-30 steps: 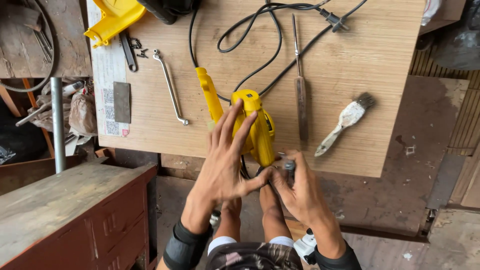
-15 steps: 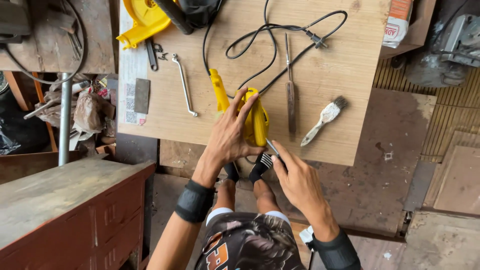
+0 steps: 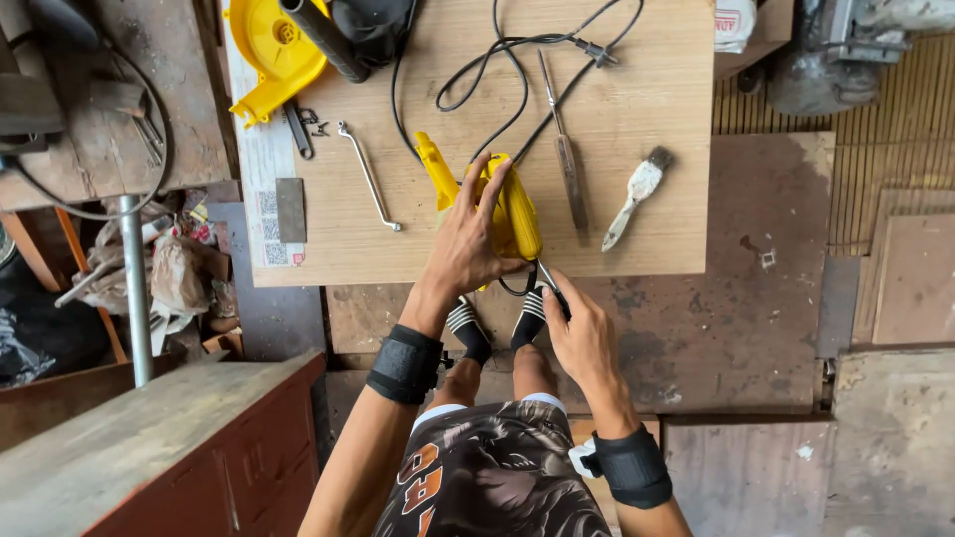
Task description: Disassemble and clean the internal components of an electric leaf blower.
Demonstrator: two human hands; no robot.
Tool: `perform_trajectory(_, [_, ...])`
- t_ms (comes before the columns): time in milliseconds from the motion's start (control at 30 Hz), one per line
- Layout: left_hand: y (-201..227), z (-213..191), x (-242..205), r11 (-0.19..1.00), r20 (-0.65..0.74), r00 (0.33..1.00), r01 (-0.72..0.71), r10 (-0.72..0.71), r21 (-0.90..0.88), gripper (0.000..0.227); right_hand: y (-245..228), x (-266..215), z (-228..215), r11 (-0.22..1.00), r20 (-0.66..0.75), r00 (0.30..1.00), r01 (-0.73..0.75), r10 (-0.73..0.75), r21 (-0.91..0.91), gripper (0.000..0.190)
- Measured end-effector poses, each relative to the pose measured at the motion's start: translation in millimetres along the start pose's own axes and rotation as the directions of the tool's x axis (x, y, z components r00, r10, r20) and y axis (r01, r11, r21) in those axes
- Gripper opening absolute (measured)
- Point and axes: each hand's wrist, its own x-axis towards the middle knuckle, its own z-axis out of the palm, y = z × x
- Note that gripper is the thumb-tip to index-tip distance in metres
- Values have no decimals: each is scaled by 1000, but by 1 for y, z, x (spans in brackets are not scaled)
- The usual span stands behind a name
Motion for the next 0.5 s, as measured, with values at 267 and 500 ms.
perform_trajectory(267, [-1, -4, 1, 999, 4, 999, -44, 44, 0, 139, 6, -3, 20, 998, -88, 995, -49, 51, 29, 41])
perform_trajectory(500, [-7, 0, 4, 998, -11, 999, -46, 46, 40, 139, 13, 2, 29, 1000, -117, 993, 15, -15, -5, 40])
